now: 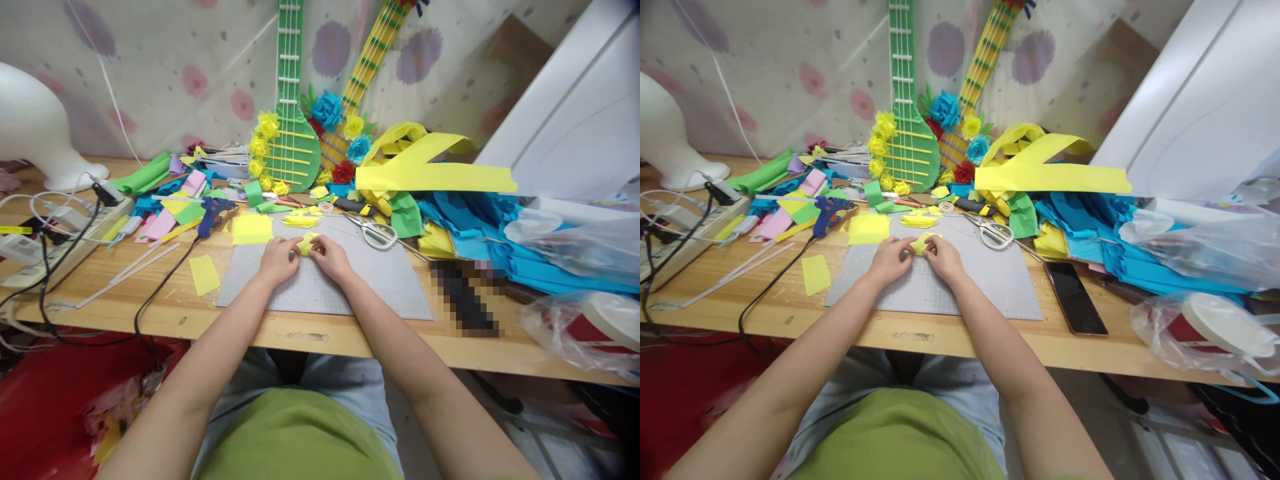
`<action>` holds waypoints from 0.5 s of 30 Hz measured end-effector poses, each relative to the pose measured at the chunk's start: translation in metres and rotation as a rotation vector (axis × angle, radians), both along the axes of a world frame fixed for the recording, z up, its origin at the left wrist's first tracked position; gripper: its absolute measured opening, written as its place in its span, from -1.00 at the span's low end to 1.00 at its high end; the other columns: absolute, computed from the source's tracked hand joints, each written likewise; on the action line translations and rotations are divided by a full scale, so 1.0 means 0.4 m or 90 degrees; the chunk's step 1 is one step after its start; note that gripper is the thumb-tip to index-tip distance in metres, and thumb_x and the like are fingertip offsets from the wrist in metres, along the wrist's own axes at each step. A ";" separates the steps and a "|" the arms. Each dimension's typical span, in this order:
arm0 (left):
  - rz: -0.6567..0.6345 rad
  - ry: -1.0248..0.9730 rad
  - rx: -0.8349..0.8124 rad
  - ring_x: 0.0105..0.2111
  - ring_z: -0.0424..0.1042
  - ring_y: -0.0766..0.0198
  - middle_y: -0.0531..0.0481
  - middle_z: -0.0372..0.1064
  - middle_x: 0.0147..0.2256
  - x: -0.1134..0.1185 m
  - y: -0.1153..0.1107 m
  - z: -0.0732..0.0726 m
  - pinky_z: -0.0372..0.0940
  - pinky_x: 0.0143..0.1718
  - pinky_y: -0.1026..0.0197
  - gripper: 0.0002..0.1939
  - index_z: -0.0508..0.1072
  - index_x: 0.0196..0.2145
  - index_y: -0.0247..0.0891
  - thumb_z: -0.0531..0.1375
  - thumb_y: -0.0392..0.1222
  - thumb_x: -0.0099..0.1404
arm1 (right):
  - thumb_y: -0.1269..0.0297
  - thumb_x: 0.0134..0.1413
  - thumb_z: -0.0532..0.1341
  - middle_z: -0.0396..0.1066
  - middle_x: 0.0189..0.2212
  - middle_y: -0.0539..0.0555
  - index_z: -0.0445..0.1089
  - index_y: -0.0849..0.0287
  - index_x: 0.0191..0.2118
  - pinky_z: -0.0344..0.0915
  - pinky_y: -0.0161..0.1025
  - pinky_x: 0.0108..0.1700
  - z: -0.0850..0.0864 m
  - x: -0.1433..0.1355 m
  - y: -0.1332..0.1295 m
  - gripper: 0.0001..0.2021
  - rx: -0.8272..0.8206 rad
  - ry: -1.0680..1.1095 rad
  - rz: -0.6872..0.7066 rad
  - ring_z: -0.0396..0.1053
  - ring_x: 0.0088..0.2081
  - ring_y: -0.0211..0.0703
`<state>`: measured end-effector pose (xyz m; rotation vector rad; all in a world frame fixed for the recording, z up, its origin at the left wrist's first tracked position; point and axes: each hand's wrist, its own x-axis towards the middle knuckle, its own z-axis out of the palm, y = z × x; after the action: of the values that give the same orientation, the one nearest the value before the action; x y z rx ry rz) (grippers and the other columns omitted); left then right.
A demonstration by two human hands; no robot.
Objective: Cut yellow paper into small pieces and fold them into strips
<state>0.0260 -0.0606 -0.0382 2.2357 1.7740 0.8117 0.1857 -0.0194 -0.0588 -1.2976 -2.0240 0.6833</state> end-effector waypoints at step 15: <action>0.141 -0.001 -0.027 -0.20 0.32 0.11 0.02 0.46 -0.35 0.033 0.014 -0.015 0.16 -0.13 0.11 -0.54 0.29 0.01 -0.21 0.11 -0.23 0.12 | 0.41 -0.09 0.12 0.39 -0.45 -0.06 0.21 0.11 -0.15 0.15 -0.30 -0.31 0.014 -0.027 -0.017 -0.70 -0.028 -0.067 -0.111 0.32 -0.35 -0.22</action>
<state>0.0391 -0.0550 -0.0442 2.0370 2.0437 0.8048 0.1749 -0.0260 -0.0531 -1.5432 -1.9582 0.5934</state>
